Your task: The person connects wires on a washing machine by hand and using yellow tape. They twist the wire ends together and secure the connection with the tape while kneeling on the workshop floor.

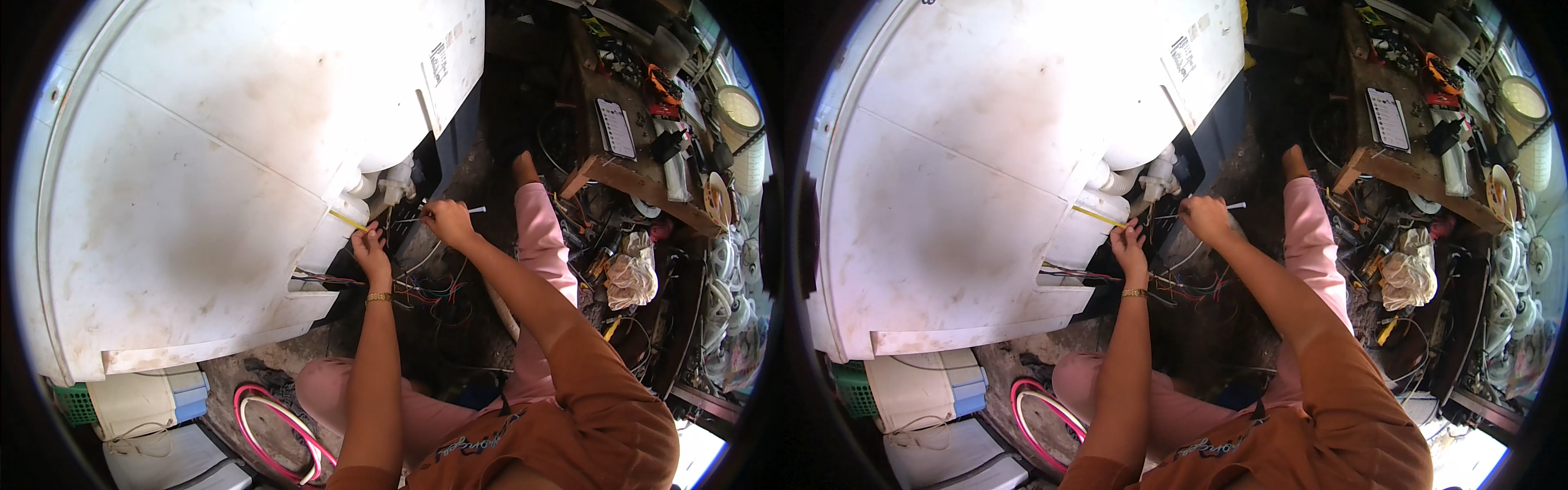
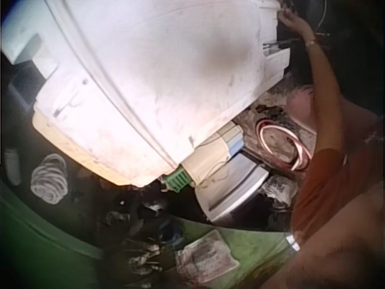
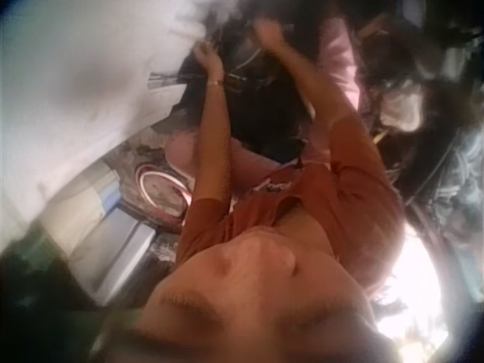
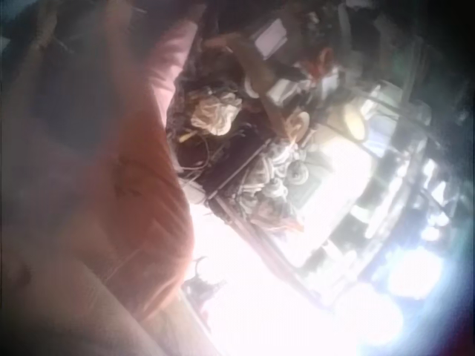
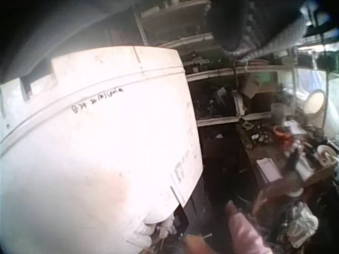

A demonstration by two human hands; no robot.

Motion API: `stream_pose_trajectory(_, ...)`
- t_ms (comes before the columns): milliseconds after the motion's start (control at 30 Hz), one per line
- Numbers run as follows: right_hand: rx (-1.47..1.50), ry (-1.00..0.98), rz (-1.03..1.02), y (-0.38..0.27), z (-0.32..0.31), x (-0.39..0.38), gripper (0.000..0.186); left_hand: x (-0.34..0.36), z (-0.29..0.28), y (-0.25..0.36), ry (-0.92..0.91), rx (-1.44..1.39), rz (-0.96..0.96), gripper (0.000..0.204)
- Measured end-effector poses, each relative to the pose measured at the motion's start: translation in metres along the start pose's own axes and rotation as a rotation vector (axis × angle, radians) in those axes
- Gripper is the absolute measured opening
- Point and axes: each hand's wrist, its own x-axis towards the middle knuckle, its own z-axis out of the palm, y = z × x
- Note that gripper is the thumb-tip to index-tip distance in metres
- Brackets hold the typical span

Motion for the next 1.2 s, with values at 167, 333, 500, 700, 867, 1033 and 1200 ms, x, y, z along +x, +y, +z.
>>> stream_pose_trajectory(167,-0.218,0.049,-0.203,-0.012,0.000,0.035,0.009,0.004,0.008,-0.004,-0.049,-0.035,-0.006,0.014)
stream_pose_trajectory(333,-0.395,-0.051,-0.306,-0.037,-0.005,0.055,0.009,0.010,0.009,-0.008,-0.055,-0.139,-0.020,0.015)
stream_pose_trajectory(500,-0.490,-0.130,-0.354,-0.057,-0.011,0.064,0.007,0.010,0.004,-0.009,-0.080,-0.243,-0.069,0.018)
stream_pose_trajectory(700,-0.610,-0.140,-0.427,-0.068,-0.004,0.076,0.008,0.009,0.006,-0.006,-0.118,-0.266,-0.098,0.018)
stream_pose_trajectory(867,-0.648,-0.229,-0.332,-0.081,-0.015,0.081,0.013,0.008,0.003,-0.006,-0.099,-0.263,-0.119,0.018)
stream_pose_trajectory(1033,-0.635,-0.168,-0.370,-0.073,-0.011,0.082,0.012,0.008,0.006,-0.007,-0.110,-0.268,-0.088,0.017)
stream_pose_trajectory(1200,-0.672,-0.248,-0.345,-0.080,-0.009,0.084,0.014,0.005,0.011,-0.005,-0.127,-0.282,-0.089,0.016)
